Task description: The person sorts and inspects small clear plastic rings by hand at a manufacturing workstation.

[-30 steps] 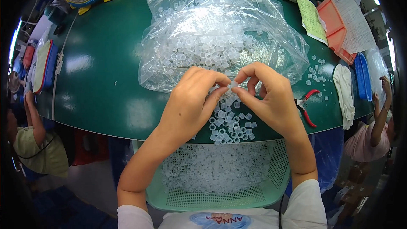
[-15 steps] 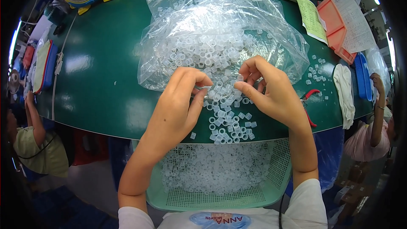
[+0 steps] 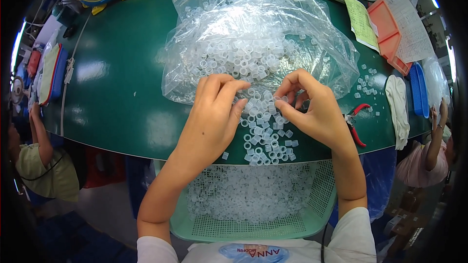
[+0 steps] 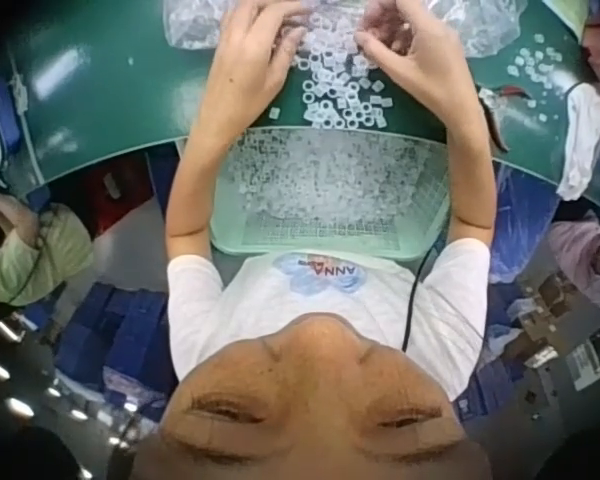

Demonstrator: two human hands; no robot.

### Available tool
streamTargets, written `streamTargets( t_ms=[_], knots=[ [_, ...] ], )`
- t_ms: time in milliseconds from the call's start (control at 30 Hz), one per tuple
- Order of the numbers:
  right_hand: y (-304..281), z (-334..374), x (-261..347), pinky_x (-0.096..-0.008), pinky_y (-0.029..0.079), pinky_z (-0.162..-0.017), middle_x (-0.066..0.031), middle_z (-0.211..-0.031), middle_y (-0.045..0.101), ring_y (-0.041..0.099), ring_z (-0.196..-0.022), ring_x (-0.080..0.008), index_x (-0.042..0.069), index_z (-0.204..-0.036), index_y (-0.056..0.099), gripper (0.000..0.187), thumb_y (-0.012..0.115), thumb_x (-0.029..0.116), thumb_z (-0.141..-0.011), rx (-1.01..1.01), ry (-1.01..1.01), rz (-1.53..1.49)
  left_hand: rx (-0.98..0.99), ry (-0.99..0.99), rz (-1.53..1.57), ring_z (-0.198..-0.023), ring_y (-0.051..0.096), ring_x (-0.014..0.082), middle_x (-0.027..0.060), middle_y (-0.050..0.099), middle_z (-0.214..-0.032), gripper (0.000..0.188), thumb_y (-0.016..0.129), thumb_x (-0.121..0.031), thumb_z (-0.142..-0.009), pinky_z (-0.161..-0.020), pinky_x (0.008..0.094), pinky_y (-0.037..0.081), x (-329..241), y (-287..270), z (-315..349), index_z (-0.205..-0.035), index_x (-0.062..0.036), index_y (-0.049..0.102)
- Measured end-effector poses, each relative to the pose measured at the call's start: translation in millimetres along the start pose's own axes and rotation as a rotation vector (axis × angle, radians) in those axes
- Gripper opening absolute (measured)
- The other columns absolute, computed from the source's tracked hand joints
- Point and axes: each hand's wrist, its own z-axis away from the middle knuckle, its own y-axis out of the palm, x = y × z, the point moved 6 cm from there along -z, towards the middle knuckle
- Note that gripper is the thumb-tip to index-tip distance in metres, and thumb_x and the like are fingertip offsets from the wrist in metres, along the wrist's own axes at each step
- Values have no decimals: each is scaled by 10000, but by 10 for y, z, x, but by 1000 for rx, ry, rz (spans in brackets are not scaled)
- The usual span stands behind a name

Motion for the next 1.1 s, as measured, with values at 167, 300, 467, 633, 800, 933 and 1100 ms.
streamTargets(
  t_ms=[167, 300, 467, 633, 800, 933, 1100],
  knots=[
    [103, 7, -11, -354, 541, -812, -112, -993, 679, 656, -942, -238, 2, -1144, 674, 174, 653, 28, -974, -105, -328, 182, 40, 107, 31, -1128, 583, 311, 132, 589, -1193, 197, 620, 9, -992, -993, 385, 492, -72, 92, 16, -1178, -21, 677],
    [65, 19, -57, -341, 550, -831, -117, -1006, 702, 676, -950, -225, -2, -1175, 676, 180, 635, 26, -1002, -98, -230, 115, 77, 23, 135, -1036, 629, 261, 119, 602, -1176, 182, 640, 28, -977, -921, 362, 528, 4, 69, 22, -1149, -20, 677],
    [-63, 61, -135, -302, 557, -824, -109, -1033, 737, 707, -926, -175, -13, -1134, 692, 146, 655, 62, -1014, -124, -78, -64, 19, -77, 176, -994, 653, 321, 141, 611, -1144, 201, 652, 59, -937, -825, 382, 558, 14, 8, -2, -1126, -8, 663],
    [-137, 50, -131, -326, 544, -817, -118, -1001, 717, 691, -890, -203, -25, -1121, 697, 154, 635, 82, -1030, -130, 15, -31, 22, 58, -13, -1090, 644, 265, 121, 666, -1176, 215, 643, 28, -971, -911, 349, 544, 50, -24, -6, -1175, -24, 686],
    [19, 3, -54, -375, 530, -875, -153, -1060, 660, 665, -973, -285, -24, -1142, 690, 161, 606, 48, -1025, -200, -265, 185, 31, 121, 1, -1131, 635, 282, 125, 673, -1194, 194, 630, 24, -978, -946, 364, 532, -9, 32, -40, -1160, -20, 681],
    [26, 31, 0, -402, 507, -956, -155, -1105, 640, 632, -1076, -330, -25, -1101, 672, 128, 638, 21, -986, -164, -205, 90, -10, -7, 139, -1126, 623, 300, 119, 651, -1182, 180, 665, 15, -956, -991, 391, 507, 21, 34, -1, -1131, -26, 677],
    [-71, 168, 11, -418, 495, -966, -118, -1107, 637, 620, -1074, -315, 30, -1069, 698, 161, 723, 13, -910, -179, -312, 157, -58, 78, 78, -1102, 599, 290, 90, 620, -1140, 195, 766, -9, -881, -975, 396, 495, 13, -27, 24, -1059, -55, 701]
  ],
)
